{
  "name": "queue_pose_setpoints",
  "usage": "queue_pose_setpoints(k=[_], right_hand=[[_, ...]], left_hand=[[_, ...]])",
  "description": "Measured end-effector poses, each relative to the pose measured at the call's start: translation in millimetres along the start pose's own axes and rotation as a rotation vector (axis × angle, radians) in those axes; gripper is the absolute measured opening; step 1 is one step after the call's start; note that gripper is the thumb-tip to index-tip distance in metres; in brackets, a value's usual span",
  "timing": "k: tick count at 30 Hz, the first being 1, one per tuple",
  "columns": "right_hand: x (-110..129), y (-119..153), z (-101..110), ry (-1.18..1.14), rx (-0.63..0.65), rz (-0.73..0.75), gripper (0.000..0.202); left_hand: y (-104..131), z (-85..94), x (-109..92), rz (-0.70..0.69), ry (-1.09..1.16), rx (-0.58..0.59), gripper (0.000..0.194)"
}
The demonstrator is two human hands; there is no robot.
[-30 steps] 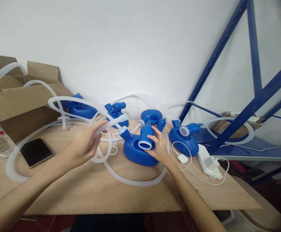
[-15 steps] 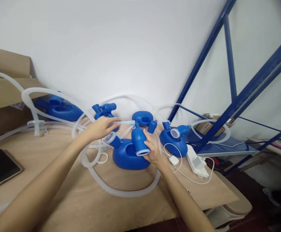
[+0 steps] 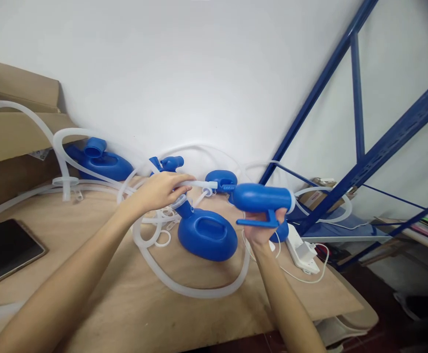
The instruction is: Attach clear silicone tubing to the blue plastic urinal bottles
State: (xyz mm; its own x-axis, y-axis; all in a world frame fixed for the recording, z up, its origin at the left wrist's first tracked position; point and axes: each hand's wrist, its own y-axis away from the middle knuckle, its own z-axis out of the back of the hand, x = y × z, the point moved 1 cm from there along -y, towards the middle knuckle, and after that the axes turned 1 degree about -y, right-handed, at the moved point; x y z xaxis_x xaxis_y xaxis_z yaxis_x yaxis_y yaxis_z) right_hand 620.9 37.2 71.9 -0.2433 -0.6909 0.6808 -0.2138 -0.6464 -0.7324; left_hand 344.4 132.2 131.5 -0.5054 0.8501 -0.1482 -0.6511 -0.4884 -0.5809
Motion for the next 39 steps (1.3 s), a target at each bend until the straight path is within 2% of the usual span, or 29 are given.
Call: queue_pose_setpoints(k=[3, 5, 10, 13, 17, 23, 26, 30, 35, 39], right_hand=[[16.4, -30.5, 1.0, -0.191, -0.189, 0.021, 0.071], [26.5, -47.7, -2.9, -0.245, -0.223, 0.033, 0.075], [37.8, -70.8, -20.4, -0.154, 0.000, 0.176, 0.084], [35.0, -75.5, -26.1, -0.312, 0.085, 0.247, 0.071], [30.7, -75.4, -29.9, -0.466, 0.237, 0.250, 0.059], [42.9, -70.0, -23.5, -0.484, 0.033, 0.256, 0.058], [50.4, -67.8, -21.5, -0.472, -0.016, 0.238, 0.058], [53.3, -66.0, -21.0, -0.387, -0.027, 0.169, 0.071], [55.8, -67.9, -8.5, -0.379, 0.182, 0.088, 0.070], [59.4, -70.3, 13.4, -0.187, 0.306, 0.055, 0.062]], left_hand=[[6.6, 27.8, -6.0, -0.061, 0.081, -0.121, 0.042], [11.7, 42.0, -11.1, -0.093, 0.110, -0.180, 0.040], [21.5, 59.0, -11.7, -0.086, 0.094, -0.310, 0.037], [23.1, 62.3, -8.0, -0.107, 0.055, -0.329, 0.035], [21.9, 62.8, -7.8, -0.161, 0.060, -0.310, 0.033], [22.9, 65.6, -3.8, -0.157, 0.034, -0.340, 0.029], [24.2, 66.8, -5.8, -0.180, 0.006, -0.345, 0.027], [24.4, 65.6, -16.0, -0.217, -0.024, -0.355, 0.025], [24.0, 64.6, -20.2, -0.206, -0.061, -0.414, 0.025], [24.8, 66.7, -22.6, -0.233, -0.077, -0.438, 0.024]])
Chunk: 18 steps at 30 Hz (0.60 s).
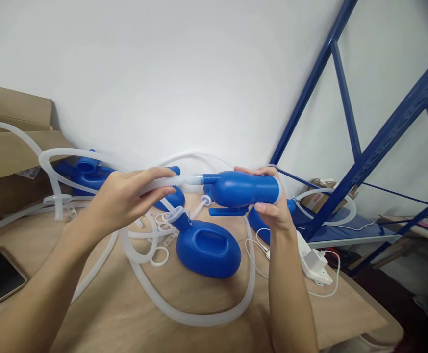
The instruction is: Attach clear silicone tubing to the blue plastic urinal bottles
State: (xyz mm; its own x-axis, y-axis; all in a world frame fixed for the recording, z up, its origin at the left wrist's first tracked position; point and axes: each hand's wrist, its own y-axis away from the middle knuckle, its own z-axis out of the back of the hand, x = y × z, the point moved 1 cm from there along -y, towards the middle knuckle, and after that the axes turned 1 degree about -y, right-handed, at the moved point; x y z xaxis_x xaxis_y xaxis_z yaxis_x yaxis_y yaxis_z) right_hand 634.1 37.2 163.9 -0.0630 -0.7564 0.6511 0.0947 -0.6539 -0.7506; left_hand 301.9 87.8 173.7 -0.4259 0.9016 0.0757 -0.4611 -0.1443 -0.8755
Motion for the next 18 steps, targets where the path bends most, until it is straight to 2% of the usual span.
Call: queue_pose_setpoints(k=[3, 6, 10, 14, 18], right_hand=[[7.1, 4.8, 13.7, 0.159, 0.048, -0.027, 0.060], [14.7, 8.7, 18.3, 0.266, 0.061, -0.015, 0.059], [20.5, 8.2, 11.0, 0.344, 0.054, 0.078, 0.060], [24.2, 5.9, 2.9, 0.328, 0.106, 0.197, 0.062], [31.4, 8.5, 0.7, 0.428, 0.167, 0.231, 0.064]], left_hand=[[-1.3, 4.9, -7.8, 0.010, 0.020, 0.004, 0.019], [-1.8, 10.0, -15.3, 0.008, -0.003, 0.013, 0.019], [0.3, 12.2, -20.2, 0.020, -0.034, 0.089, 0.030], [4.8, 10.4, -23.9, 0.041, -0.092, 0.156, 0.042], [6.7, 6.9, -23.0, -0.012, -0.089, 0.157, 0.039]])
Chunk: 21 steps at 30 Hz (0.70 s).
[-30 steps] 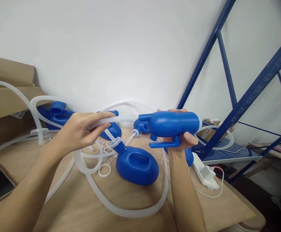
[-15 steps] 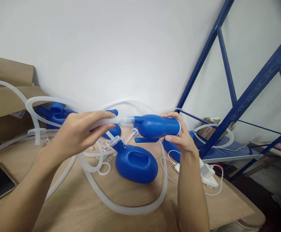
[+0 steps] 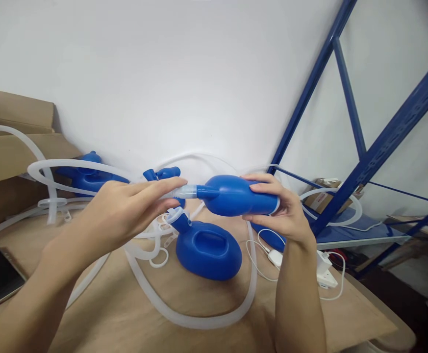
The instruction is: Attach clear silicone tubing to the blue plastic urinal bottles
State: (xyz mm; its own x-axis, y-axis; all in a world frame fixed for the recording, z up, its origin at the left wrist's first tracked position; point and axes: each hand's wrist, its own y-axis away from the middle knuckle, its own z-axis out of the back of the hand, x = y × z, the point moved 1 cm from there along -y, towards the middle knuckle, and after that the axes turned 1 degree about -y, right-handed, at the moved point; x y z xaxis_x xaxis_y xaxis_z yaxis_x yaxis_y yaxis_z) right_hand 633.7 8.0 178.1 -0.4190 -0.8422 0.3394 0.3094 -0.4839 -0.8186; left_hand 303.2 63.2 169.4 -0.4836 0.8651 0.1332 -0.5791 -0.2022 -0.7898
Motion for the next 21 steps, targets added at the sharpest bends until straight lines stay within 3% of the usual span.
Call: queue_pose_setpoints(k=[6, 9, 14, 21], right_hand=[[8.4, 0.8, -3.4, 0.077, 0.082, 0.063, 0.063], [15.3, 0.7, -7.6, 0.149, 0.050, 0.111, 0.064], [24.8, 3.1, -14.4, 0.258, -0.025, 0.218, 0.065], [25.0, 3.7, -24.9, 0.302, -0.113, 0.252, 0.062]], left_hand=[[-5.3, 8.0, -9.1, -0.057, 0.106, -0.070, 0.024], [-5.8, 15.5, -14.6, -0.033, 0.114, -0.070, 0.024], [-4.6, 18.6, -14.4, -0.020, 0.189, 0.000, 0.026], [-6.8, 20.3, -14.4, 0.070, 0.280, 0.094, 0.036]])
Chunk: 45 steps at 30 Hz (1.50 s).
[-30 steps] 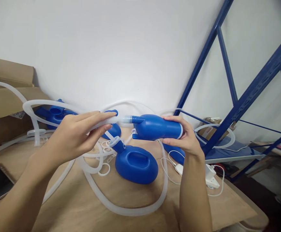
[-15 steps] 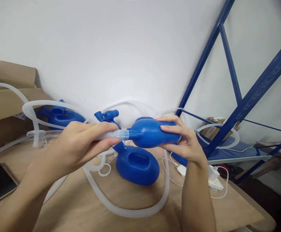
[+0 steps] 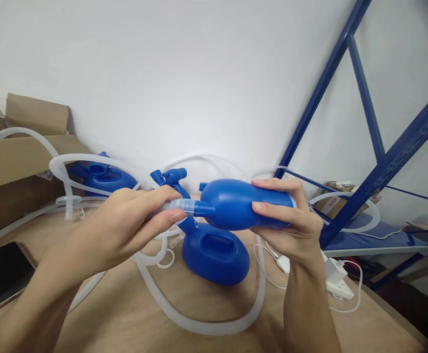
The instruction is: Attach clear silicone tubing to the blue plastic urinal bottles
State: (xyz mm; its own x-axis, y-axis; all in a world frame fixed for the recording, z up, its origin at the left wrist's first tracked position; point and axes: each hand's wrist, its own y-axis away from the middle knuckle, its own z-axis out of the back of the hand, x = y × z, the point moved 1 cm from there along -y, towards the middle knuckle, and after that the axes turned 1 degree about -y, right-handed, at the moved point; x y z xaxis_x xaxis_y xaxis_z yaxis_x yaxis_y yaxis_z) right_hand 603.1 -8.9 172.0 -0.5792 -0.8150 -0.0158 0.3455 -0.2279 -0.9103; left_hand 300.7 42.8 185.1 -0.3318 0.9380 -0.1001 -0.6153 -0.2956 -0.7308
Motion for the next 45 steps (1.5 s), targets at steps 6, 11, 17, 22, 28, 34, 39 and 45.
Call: queue_pose_setpoints(k=[6, 11, 17, 22, 28, 34, 39, 45], right_hand=[[-5.2, 0.3, -8.1, -0.049, -0.009, 0.036, 0.061], [-5.0, 1.2, -6.7, -0.034, 0.000, 0.023, 0.061], [-2.6, -0.7, -1.2, -0.071, 0.025, -0.029, 0.057], [-6.4, -3.9, -5.9, -0.226, 0.029, -0.054, 0.065], [-5.9, -7.5, -6.0, -0.227, 0.109, -0.133, 0.063], [-6.4, -7.0, -4.6, -0.212, 0.184, -0.223, 0.062], [-13.4, -5.9, -6.1, -0.212, 0.213, -0.320, 0.061], [-23.9, -4.5, -12.9, -0.204, 0.170, -0.321, 0.062]], left_hand=[[1.7, -1.4, -3.0, -0.021, -0.011, 0.039, 0.043], [3.1, -8.2, -2.6, -0.036, -0.102, 0.032, 0.045], [-1.1, -19.8, -4.3, -0.103, -0.125, 0.012, 0.050], [6.2, -15.0, -10.0, -0.101, -0.104, 0.004, 0.038], [11.0, -19.6, -1.6, -0.105, -0.207, 0.019, 0.036], [1.8, -28.8, 1.0, -0.213, -0.400, -0.007, 0.030], [-0.3, -33.4, 3.5, -0.306, -0.519, -0.012, 0.028], [-5.8, -39.3, 8.6, -0.223, -0.583, -0.153, 0.032]])
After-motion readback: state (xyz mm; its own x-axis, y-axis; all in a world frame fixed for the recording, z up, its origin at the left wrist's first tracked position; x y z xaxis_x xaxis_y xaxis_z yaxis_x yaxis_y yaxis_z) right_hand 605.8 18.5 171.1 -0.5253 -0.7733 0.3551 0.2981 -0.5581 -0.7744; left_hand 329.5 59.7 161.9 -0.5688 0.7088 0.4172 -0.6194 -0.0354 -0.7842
